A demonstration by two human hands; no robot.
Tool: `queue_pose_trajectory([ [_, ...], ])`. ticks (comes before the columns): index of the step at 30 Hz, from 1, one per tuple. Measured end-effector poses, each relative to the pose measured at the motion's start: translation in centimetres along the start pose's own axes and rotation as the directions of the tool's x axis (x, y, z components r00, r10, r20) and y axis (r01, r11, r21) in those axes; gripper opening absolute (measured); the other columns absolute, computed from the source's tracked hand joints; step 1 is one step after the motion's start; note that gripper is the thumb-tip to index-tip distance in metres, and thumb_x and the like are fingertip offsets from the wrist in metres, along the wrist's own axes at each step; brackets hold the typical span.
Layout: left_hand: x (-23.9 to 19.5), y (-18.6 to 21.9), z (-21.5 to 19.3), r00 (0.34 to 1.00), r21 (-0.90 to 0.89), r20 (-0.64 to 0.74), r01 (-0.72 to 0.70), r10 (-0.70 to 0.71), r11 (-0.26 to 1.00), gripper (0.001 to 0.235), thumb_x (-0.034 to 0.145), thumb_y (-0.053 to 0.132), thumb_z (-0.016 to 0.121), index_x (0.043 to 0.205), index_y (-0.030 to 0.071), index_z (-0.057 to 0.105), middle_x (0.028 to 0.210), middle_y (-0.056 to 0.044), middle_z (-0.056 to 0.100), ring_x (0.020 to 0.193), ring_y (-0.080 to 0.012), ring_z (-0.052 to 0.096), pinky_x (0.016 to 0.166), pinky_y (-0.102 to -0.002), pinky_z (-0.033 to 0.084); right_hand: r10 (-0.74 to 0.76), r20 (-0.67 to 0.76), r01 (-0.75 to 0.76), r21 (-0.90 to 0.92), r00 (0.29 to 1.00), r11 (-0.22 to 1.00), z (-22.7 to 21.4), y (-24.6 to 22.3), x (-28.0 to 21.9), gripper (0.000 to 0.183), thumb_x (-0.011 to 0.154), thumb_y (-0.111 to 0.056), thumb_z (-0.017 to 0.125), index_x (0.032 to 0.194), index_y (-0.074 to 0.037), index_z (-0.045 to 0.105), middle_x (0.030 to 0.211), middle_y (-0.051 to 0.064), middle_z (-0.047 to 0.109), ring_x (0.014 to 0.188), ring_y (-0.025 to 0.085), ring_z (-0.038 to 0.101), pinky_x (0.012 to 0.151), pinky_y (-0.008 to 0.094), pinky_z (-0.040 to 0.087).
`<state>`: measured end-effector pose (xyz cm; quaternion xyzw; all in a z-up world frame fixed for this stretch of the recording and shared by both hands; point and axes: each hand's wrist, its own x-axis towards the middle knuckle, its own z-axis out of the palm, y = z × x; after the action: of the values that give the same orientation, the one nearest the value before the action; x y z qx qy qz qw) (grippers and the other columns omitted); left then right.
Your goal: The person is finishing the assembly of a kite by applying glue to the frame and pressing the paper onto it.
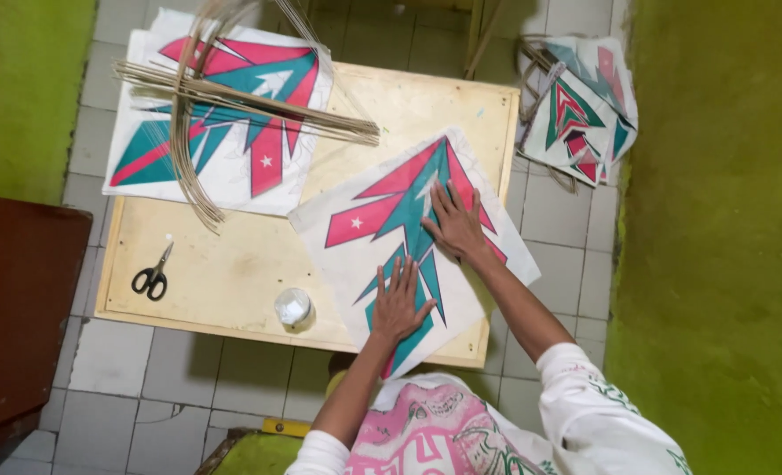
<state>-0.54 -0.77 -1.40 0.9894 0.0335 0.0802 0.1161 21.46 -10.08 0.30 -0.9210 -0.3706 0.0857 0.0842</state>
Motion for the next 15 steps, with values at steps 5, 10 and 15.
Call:
queue_pose_trajectory([
  [5, -0.7, -1.5, 1.7, 0.971, -0.29, -0.238, -0.043, -0.028, 0.956, 0.081, 0.097, 0.059, 0.052, 0.153, 0.002, 0.042, 0.155, -0.019, 0.046, 0.146, -0.035, 0.041, 0.126, -0.059, 0.019, 0.002, -0.123, 0.001, 0.025, 0.992, 1.0, 0.4, 0.6, 0.1, 0.076, 0.106, -0.066, 0.028, 0.162, -0.014, 0.031, 0.169, 0.01, 0.028, 0.157, 0.03, 0.021, 0.117, 0.071, 0.007],
  [10, -2.0, -1.4, 2.1, 0.947, -0.383, -0.313, -0.061, -0.068, 0.922, 0.056, 0.101, 0.044, 0.057, 0.144, 0.008, 0.058, 0.14, -0.013, 0.058, 0.138, -0.0352, 0.052, 0.125, -0.058, 0.026, -0.071, -0.144, 0.057, -0.095, 0.987, 0.994, 2.1, 0.6, -0.9, 0.074, 0.107, -0.068, 0.026, 0.161, -0.019, 0.035, 0.166, 0.006, 0.035, 0.156, 0.026, 0.023, 0.115, 0.072, 0.009],
  [15, -3.9, 0.9, -1.2, 0.998, -0.151, 0.069, 0.017, -0.006, 0.988, 0.069, 0.105, 0.054, 0.04, 0.156, 0.007, 0.041, 0.163, -0.016, 0.037, 0.155, -0.0352, 0.025, 0.125, -0.064, 0.01, -0.133, -0.193, 0.125, -0.053, 0.972, 0.991, 1.3, -1.4, -3.0, 0.076, 0.105, -0.064, 0.036, 0.161, -0.013, 0.033, 0.167, 0.012, 0.033, 0.156, 0.03, 0.023, 0.116, 0.071, 0.009],
])
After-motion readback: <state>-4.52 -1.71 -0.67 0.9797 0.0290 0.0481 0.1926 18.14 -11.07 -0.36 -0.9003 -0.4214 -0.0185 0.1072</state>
